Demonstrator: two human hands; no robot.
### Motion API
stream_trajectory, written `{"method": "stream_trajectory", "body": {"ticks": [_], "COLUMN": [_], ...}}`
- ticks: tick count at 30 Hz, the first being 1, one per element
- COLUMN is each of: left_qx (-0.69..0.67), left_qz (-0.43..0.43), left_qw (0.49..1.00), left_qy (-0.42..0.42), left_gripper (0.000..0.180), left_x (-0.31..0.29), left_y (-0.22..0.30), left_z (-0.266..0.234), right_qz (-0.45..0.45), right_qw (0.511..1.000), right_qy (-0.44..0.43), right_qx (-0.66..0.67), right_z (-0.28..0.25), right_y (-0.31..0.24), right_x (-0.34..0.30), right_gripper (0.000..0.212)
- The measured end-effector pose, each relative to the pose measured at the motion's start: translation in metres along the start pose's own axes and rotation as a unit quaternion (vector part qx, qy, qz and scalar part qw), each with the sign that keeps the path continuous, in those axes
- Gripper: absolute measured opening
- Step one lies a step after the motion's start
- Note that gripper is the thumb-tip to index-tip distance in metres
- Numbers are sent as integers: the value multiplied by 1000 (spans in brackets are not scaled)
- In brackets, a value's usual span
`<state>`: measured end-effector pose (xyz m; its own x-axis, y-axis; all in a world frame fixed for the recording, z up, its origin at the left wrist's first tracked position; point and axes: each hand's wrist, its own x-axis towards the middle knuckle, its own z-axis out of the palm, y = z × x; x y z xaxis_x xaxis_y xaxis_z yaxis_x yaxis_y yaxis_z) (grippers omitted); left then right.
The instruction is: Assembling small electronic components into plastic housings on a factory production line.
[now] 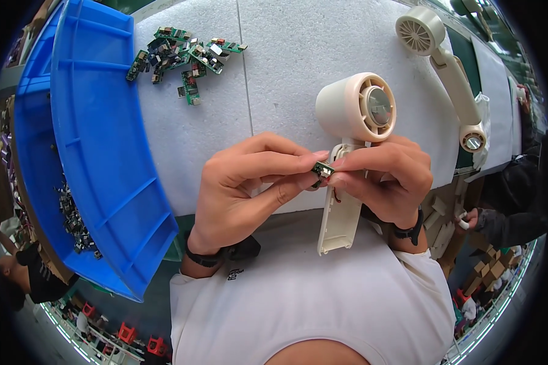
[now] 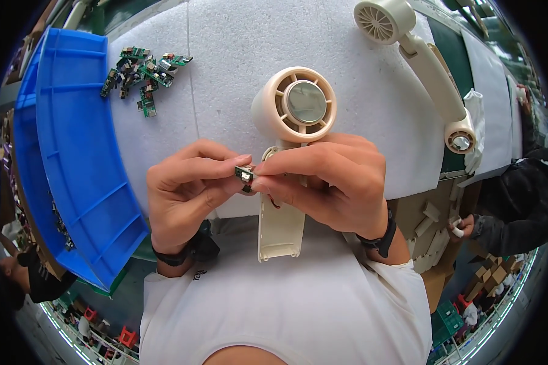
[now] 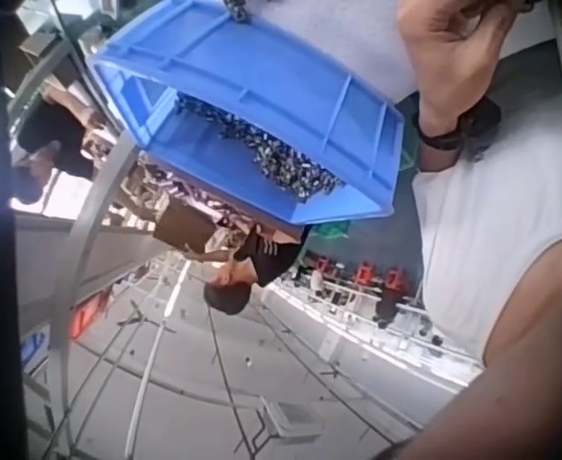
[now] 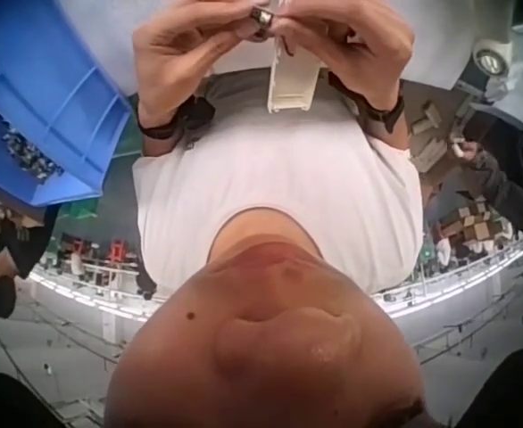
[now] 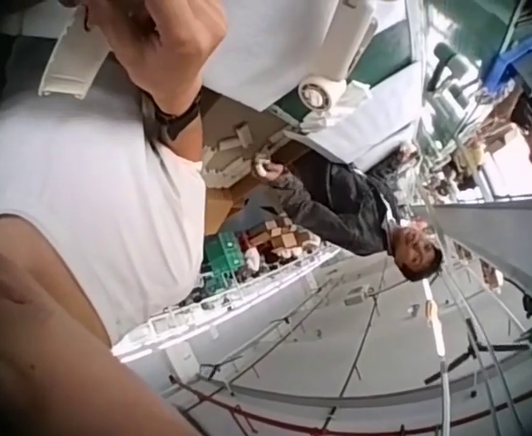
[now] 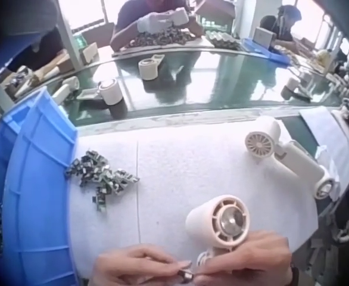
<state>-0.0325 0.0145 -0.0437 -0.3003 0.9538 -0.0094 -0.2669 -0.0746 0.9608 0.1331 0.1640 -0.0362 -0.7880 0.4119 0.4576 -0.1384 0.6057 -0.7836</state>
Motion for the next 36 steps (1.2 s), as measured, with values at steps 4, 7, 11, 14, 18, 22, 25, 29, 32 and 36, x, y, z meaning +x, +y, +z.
{"method": "stream_trajectory", "body": {"ticks": [4,7,11,14,18,22,25,29,32,36], "left_qx": [5,36,75,87,7,27,29,41,54,71], "left_qz": [2,5,22,11,1,20,26,30,35,41], "left_qw": [1000,999,996,996,1000,999,999,999,998,997], "left_qy": [-15,-13,-36,-13,-16,-1,1,7,7,8], "left_gripper": [36,37,36,34,31,29,28,28,29,29], "left_x": [2,1,1,1,7,6,6,4,3,2], "left_y": [-3,-4,-3,-4,-3,-2,-4,-5,-6,-7], "left_z": [-1,-2,-4,-2,-5,-4,-1,2,3,4], "right_qz": [30,61,53,85,151,110,72,18,9,50], "right_qw": [999,997,998,995,988,992,985,973,971,973], "right_qy": [-1,-28,-26,-43,-36,-68,-127,-148,-138,-123], "right_qx": [15,29,31,5,19,-12,-89,-178,-196,-187], "right_z": [-3,-4,-2,-4,-4,-16,-22,-18,-14,-15], "right_y": [-2,-2,1,-2,-9,-13,-20,-18,-21,-31], "right_x": [-2,-1,-1,2,3,0,-3,-8,-11,-10], "right_gripper": [24,24,24,23,21,23,23,27,28,25]}}
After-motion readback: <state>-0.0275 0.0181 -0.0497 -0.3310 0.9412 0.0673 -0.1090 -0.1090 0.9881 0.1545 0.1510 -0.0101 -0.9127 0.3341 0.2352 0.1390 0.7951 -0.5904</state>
